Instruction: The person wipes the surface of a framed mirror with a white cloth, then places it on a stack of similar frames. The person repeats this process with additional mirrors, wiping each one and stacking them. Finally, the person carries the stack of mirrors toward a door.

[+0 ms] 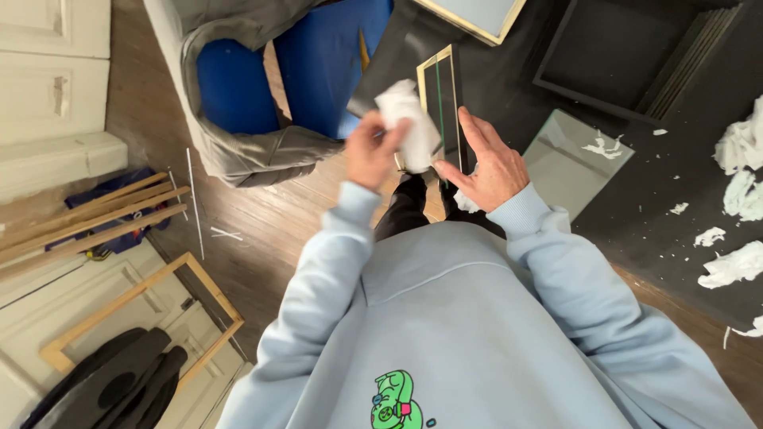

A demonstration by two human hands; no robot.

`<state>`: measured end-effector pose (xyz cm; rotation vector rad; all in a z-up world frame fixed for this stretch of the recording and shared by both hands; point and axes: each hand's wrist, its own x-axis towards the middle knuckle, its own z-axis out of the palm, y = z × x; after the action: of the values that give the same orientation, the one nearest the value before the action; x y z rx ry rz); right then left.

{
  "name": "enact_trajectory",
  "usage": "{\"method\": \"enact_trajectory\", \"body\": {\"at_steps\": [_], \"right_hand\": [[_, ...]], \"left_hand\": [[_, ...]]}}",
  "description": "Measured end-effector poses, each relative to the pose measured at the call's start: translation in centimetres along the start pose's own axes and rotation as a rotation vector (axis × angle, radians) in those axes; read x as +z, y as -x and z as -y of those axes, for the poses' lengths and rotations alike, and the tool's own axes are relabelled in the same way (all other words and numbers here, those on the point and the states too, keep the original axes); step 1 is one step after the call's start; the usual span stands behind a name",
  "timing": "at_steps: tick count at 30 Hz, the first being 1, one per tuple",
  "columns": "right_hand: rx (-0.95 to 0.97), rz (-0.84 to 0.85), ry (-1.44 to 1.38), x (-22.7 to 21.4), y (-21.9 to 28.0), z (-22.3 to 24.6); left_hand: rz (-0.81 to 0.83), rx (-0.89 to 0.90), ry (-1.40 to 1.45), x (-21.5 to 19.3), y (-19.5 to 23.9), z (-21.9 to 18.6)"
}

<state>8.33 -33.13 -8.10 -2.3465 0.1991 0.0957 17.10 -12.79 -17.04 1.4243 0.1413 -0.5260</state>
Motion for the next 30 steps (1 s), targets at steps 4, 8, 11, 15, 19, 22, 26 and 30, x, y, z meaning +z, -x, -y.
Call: {"method": "enact_trajectory", "body": {"at_steps": [4, 8, 11, 15, 19, 22, 26, 30], "right_hand": [[0.031, 0.022, -0.035, -0.8, 0.9, -1.1], [0.105, 0.006, -0.090, -2.6, 0.2, -2.3], [0.363, 0.071, -0.186, -3.0, 0.4, -4.6], [0.256, -0.091, -0.326, -2.2, 1.5, -12.4], [0.350, -0.063, -0.496, -3.1, 1.0, -17.0], [0.410, 0.036, -0.460, -4.3, 1.0, -18.7], [0.399, 0.186, -0.485, -5.2, 1.1, -21.0], [0.397, 0.301, -0.499, -7.2, 0.6, -20.0]], "left_hand": [[-0.024, -0.071, 0.142, -7.5, 1.0, -0.1], [-0.103, -0.095, -0.168, -20.7, 0.7, 19.8], [-0.160, -0.372, -0.417, -17.9, -2.4, 24.6], [0.257, -0.337, -0.322, -9.9, -5.4, 26.8], [0.256, -0.343, -0.360, -3.3, -6.7, 23.0], [0.164, -0.302, -0.498, -2.2, -7.3, 26.1], [0.111, -0.592, -0.015, -2.4, -7.3, 22.8], [0.160, -0.509, 0.140, -3.7, -7.0, 22.5]]}}
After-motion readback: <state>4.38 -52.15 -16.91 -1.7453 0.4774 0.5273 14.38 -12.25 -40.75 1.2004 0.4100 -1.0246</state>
